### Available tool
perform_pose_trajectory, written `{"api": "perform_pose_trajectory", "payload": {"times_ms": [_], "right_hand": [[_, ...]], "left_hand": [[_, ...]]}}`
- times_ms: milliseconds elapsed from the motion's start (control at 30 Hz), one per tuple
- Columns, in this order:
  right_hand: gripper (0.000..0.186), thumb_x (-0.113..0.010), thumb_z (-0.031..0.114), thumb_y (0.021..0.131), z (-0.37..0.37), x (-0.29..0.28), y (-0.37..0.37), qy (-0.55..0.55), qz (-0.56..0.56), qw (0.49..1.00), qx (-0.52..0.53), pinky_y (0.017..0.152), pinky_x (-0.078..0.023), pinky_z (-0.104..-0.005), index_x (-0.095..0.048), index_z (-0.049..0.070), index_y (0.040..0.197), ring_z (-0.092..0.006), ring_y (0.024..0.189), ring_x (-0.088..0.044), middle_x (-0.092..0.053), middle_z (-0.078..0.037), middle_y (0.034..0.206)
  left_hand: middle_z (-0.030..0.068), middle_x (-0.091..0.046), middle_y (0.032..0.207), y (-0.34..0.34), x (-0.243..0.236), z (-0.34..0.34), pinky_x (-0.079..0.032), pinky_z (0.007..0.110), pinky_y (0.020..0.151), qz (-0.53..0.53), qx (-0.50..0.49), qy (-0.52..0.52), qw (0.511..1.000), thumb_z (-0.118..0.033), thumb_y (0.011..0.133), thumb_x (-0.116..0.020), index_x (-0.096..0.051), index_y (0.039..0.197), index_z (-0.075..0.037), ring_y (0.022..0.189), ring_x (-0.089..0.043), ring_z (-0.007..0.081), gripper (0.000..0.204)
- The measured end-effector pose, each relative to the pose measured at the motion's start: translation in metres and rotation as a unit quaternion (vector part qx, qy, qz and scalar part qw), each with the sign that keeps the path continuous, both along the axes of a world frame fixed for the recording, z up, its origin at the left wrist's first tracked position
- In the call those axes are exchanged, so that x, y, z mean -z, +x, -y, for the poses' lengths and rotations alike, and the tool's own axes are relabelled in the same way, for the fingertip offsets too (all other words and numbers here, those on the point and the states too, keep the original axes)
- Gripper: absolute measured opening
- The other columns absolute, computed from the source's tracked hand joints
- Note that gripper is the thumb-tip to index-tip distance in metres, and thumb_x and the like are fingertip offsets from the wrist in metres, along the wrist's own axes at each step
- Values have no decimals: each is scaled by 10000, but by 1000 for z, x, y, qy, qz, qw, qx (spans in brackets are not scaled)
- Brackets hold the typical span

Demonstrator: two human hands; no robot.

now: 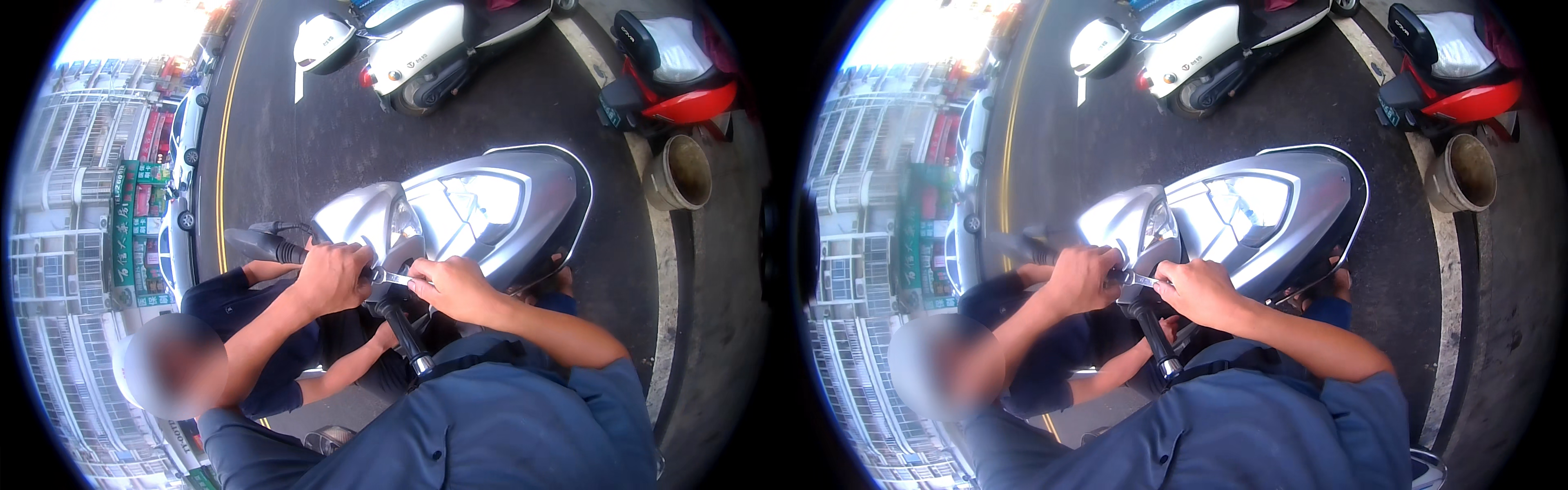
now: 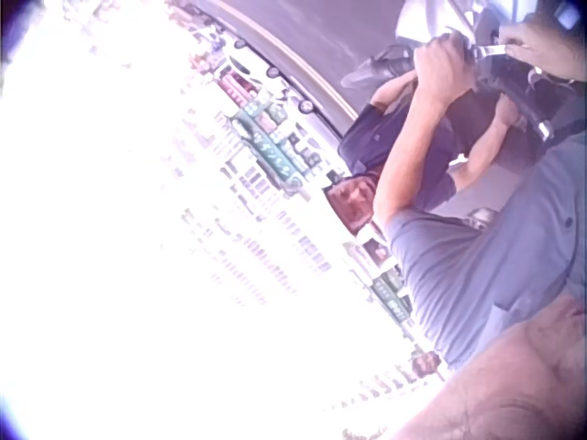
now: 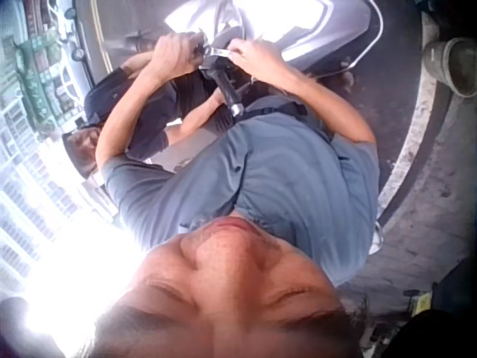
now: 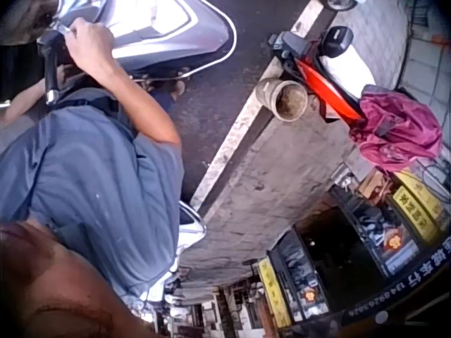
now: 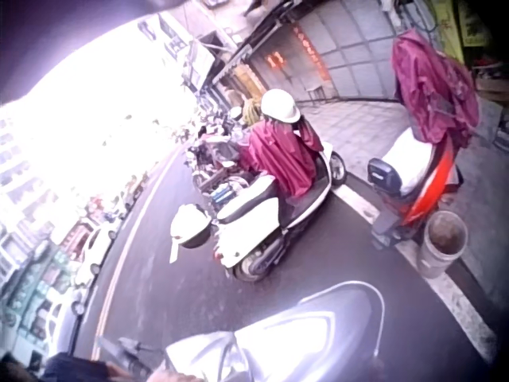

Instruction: The person uses a wrench to tighten bolts on the handlebars of a silver scooter. They then use a power drill to work on the rear storage compartment of a white scooter, removing the lid and adjusting internal components.

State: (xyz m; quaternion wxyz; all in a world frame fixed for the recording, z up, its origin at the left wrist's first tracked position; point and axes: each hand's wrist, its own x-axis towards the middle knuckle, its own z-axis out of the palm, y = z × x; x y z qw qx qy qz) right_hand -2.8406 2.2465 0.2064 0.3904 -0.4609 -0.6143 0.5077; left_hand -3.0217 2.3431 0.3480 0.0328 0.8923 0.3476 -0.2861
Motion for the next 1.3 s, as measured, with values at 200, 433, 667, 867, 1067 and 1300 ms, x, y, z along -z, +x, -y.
{"api": "perform_pose_trajectory", "payload": {"times_ms": [200,433,667,867,1067,1300], "right_hand": [[245,-580,271,978,-12,6,-1,16,28,999,-25,710,-523,-490,-680,50,1008,-406,776,-688,-707,-187,809],[242,-567,267,979,-9,1,2,2,31,999,-43,726,-532,-492,-688,57,994,-404,787,-692,-705,-190,811],[264,-601,264,974,-13,14,-9,-24,-62,997,-39,734,-531,-447,-716,30,1016,-367,801,-706,-716,-184,833],[275,-622,255,963,-20,39,-16,-83,-178,980,-30,734,-518,-419,-718,9,1041,-337,797,-706,-710,-199,827],[270,-682,277,903,-21,24,-9,-39,-112,989,-84,730,-513,-450,-720,22,985,-374,791,-702,-693,-204,775],[253,-687,230,911,-24,38,-11,-21,-154,986,-67,688,-505,-382,-704,-3,1008,-300,720,-686,-693,-186,783]], "left_hand": [[65,-642,751,-5,7,1,-423,400,741,111,41,24,993,-91,656,-658,-623,895,-95,760,-597,261,241],[59,-606,697,-5,8,0,-405,410,739,124,42,40,991,-80,648,-658,-592,903,-93,733,-575,271,264],[56,-605,705,0,7,3,-409,409,723,120,34,29,992,-67,650,-649,-592,902,-91,724,-567,279,260],[52,-618,734,4,6,-4,-441,399,699,106,72,8,992,-65,655,-647,-685,924,-117,736,-585,258,276],[50,-636,757,2,5,-5,-476,387,710,98,57,-6,993,-51,654,-643,-707,878,-113,751,-601,260,242],[95,-648,816,10,-3,-14,-513,438,715,54,37,-67,996,-49,668,-638,-632,989,-91,803,-631,319,324]]}}
